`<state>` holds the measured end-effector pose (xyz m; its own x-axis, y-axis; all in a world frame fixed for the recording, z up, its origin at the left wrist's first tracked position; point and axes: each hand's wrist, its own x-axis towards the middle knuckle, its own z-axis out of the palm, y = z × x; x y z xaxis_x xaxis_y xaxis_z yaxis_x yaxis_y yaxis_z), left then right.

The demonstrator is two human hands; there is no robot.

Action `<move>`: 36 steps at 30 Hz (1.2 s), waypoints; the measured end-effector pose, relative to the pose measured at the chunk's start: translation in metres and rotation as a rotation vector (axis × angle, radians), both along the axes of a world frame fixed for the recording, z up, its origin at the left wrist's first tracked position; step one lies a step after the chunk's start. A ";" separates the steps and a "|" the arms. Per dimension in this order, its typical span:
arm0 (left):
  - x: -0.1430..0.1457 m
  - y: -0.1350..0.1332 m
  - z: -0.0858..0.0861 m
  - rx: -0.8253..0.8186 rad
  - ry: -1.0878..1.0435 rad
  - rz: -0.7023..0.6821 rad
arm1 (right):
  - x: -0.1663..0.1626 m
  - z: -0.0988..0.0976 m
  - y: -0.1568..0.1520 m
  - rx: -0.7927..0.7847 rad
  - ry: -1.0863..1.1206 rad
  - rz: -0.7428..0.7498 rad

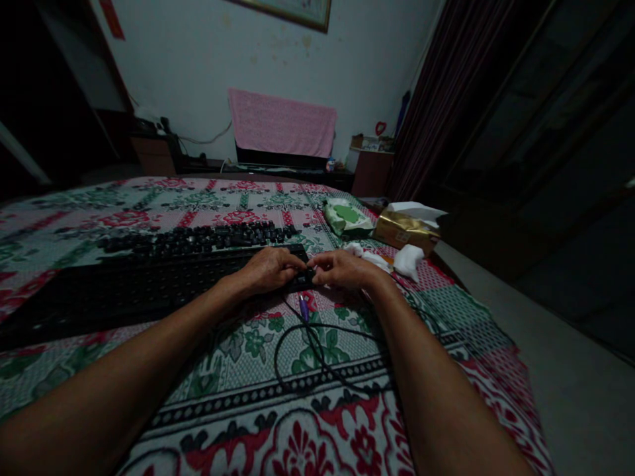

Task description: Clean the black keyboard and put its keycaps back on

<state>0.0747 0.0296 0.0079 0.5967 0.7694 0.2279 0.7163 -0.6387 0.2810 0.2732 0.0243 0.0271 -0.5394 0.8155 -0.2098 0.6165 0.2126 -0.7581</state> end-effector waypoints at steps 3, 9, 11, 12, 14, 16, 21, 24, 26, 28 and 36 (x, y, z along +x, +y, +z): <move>0.000 -0.002 0.001 0.021 0.029 -0.030 | -0.003 0.003 0.000 0.065 -0.091 0.018; -0.001 -0.006 0.004 0.099 0.148 -0.053 | -0.009 0.010 0.001 0.140 -0.227 0.050; -0.001 -0.006 0.004 0.098 0.171 -0.056 | -0.010 0.011 0.002 0.133 -0.233 0.065; -0.001 -0.006 0.004 0.097 0.181 -0.056 | -0.010 0.011 0.002 0.128 -0.232 0.070; -0.001 -0.006 0.004 0.098 0.198 -0.064 | -0.009 0.010 0.003 0.127 -0.225 0.073; -0.001 -0.007 0.005 0.099 0.210 -0.073 | -0.008 0.009 0.005 0.134 -0.214 0.069; -0.001 -0.008 0.009 0.083 0.248 -0.072 | -0.007 0.007 0.007 0.125 -0.216 0.058; 0.000 -0.008 0.010 0.080 0.274 -0.087 | -0.007 0.005 0.009 0.152 -0.223 0.062; 0.000 -0.008 0.011 0.073 0.281 -0.102 | -0.007 0.003 0.010 0.136 -0.211 0.057; 0.000 -0.008 0.010 0.066 0.283 -0.120 | -0.007 0.002 0.012 0.121 -0.208 0.051; -0.002 -0.007 0.006 0.055 0.255 -0.121 | -0.007 0.003 0.008 0.064 -0.132 0.040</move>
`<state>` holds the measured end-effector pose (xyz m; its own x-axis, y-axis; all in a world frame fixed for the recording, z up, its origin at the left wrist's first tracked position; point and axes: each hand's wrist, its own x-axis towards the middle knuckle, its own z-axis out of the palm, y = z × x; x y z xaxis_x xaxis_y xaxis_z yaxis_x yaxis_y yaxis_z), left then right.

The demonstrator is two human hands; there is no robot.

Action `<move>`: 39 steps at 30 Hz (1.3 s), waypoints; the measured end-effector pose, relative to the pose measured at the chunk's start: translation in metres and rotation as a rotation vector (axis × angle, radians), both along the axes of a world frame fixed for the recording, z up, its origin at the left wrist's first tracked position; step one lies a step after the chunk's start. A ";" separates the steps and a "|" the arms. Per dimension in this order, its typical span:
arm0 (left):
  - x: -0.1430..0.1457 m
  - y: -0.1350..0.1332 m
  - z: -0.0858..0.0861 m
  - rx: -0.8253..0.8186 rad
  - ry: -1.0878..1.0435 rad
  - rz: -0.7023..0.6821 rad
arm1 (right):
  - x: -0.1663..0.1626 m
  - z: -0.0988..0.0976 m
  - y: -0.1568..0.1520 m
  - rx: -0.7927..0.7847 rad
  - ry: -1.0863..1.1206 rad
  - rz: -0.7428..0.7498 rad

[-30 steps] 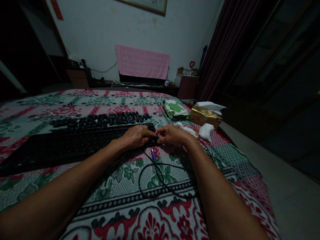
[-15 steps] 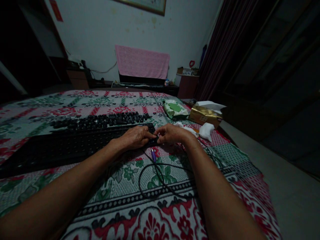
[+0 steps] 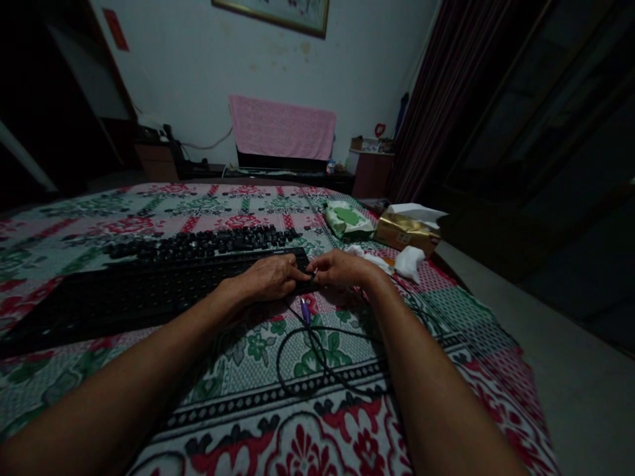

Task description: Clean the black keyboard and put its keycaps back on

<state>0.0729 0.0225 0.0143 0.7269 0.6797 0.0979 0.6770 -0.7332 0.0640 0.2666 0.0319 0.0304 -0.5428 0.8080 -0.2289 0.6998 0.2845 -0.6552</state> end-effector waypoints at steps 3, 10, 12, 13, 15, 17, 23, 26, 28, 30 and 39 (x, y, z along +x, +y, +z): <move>0.001 -0.001 0.000 -0.009 -0.019 0.023 | -0.001 -0.001 -0.002 -0.004 0.026 -0.049; -0.011 0.005 0.002 0.020 -0.133 0.039 | -0.007 0.000 -0.003 -0.011 -0.006 -0.130; -0.023 0.010 0.003 0.094 -0.170 0.202 | -0.007 0.001 -0.004 0.001 -0.007 -0.149; -0.031 0.013 0.004 0.124 -0.169 0.264 | -0.007 0.001 -0.004 0.004 0.001 -0.157; -0.047 0.017 0.003 0.162 -0.128 0.309 | -0.005 0.002 -0.004 -0.015 0.018 -0.150; -0.061 0.019 0.000 0.174 -0.083 0.326 | -0.002 0.004 -0.002 -0.052 0.026 -0.124; -0.079 0.022 -0.012 0.139 -0.071 0.323 | -0.017 0.010 0.025 0.140 -0.117 -0.113; -0.080 0.024 -0.014 0.132 -0.085 0.316 | -0.042 0.008 0.045 0.346 -0.172 -0.216; -0.081 0.024 -0.015 0.135 -0.098 0.313 | -0.059 0.004 0.060 0.555 -0.240 -0.212; -0.081 0.024 -0.015 0.143 -0.111 0.311 | -0.072 -0.001 0.072 0.625 -0.337 -0.193; -0.078 0.020 -0.013 0.141 -0.083 0.336 | -0.089 -0.011 0.101 0.605 -0.472 -0.119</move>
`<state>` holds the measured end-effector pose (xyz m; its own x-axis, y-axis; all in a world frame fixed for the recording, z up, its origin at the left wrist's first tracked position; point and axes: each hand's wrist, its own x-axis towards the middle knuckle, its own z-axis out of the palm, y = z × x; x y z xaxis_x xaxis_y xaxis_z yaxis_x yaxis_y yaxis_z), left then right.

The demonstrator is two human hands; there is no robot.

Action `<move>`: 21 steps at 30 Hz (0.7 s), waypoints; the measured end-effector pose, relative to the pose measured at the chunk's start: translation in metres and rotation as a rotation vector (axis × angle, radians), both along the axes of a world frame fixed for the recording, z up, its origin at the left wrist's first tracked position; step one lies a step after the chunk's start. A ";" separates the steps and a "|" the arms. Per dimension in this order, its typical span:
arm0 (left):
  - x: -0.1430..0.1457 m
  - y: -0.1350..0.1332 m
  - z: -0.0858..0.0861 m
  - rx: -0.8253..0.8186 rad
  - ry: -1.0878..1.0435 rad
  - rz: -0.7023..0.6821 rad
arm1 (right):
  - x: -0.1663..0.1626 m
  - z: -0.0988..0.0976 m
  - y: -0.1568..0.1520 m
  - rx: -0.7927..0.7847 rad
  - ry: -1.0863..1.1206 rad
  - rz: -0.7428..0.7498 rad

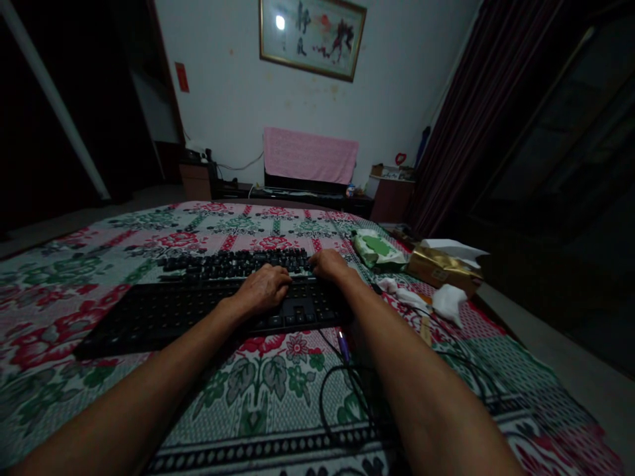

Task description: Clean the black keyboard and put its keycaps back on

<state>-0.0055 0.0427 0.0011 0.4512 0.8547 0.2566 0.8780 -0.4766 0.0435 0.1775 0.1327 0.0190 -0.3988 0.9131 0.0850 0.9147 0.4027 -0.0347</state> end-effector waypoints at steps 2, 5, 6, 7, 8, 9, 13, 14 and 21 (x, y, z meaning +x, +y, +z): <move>0.000 0.000 0.000 -0.006 0.001 0.009 | -0.001 -0.001 0.004 -0.015 -0.016 -0.009; -0.001 0.001 -0.001 0.001 0.005 0.009 | -0.003 -0.001 0.007 -0.035 -0.028 -0.010; -0.001 0.001 -0.002 0.005 0.006 0.007 | -0.004 -0.002 0.008 -0.040 -0.029 -0.009; -0.001 0.001 -0.002 0.008 0.006 0.005 | -0.004 -0.002 0.009 -0.044 -0.028 -0.009; -0.001 0.001 -0.003 0.012 0.006 0.004 | -0.004 -0.003 0.009 -0.046 -0.026 -0.010; 0.000 0.002 -0.003 0.014 0.006 0.004 | -0.005 -0.003 0.010 -0.048 -0.022 -0.011; 0.000 0.001 -0.001 -0.005 0.008 0.012 | -0.003 -0.001 0.008 -0.032 0.006 -0.010; 0.000 0.001 -0.001 -0.012 0.009 0.014 | -0.002 0.001 0.005 -0.022 0.016 -0.009; 0.005 -0.005 0.002 -0.007 -0.013 -0.032 | 0.027 0.017 -0.039 0.043 0.283 0.079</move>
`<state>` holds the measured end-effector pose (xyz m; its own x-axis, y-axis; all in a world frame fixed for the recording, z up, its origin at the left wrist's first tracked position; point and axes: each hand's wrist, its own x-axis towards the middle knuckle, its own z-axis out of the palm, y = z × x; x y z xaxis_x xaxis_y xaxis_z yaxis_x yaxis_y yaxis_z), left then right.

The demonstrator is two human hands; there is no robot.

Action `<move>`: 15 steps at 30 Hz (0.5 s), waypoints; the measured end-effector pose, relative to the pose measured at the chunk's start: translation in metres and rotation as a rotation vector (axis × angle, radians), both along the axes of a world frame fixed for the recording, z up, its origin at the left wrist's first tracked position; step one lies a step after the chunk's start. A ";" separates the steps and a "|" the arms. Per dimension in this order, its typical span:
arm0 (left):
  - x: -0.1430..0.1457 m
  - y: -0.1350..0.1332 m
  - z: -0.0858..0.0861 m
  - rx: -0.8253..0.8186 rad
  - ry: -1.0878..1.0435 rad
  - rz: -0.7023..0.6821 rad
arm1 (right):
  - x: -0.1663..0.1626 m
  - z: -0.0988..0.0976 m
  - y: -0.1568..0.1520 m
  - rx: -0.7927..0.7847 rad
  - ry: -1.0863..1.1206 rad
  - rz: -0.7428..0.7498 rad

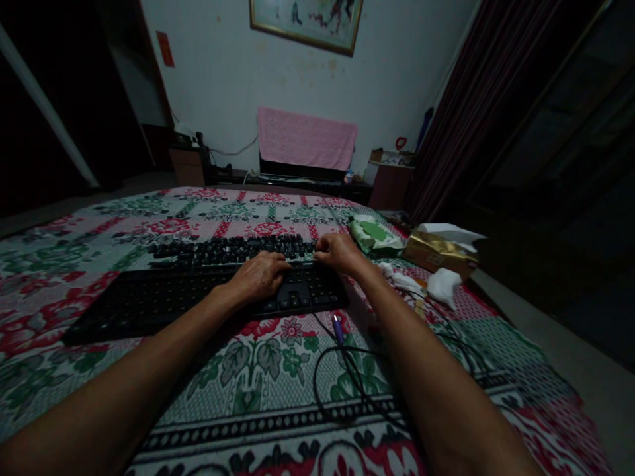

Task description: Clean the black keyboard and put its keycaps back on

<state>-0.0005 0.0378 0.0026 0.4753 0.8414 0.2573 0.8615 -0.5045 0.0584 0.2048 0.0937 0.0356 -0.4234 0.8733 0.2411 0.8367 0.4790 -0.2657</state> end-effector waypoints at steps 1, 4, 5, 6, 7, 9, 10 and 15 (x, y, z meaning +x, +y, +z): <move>0.003 -0.002 0.001 -0.003 -0.006 -0.028 | 0.007 0.000 -0.007 -0.053 0.056 0.034; 0.012 -0.008 0.003 -0.002 -0.031 -0.122 | 0.027 -0.001 -0.025 -0.268 0.181 0.157; 0.016 -0.010 0.004 0.000 -0.039 -0.148 | 0.033 -0.002 -0.030 -0.324 0.198 0.182; 0.019 -0.011 0.005 0.000 -0.049 -0.171 | 0.037 -0.002 -0.034 -0.373 0.203 0.202; 0.021 -0.013 0.005 -0.001 -0.060 -0.193 | 0.040 -0.002 -0.037 -0.407 0.198 0.217; 0.025 -0.014 0.004 -0.002 -0.090 -0.232 | 0.044 -0.002 -0.042 -0.440 0.177 0.231; 0.027 -0.015 0.003 0.000 -0.108 -0.249 | 0.044 -0.002 -0.044 -0.446 0.165 0.233; 0.033 -0.014 -0.003 0.000 -0.145 -0.326 | 0.039 -0.002 -0.053 -0.468 0.125 0.220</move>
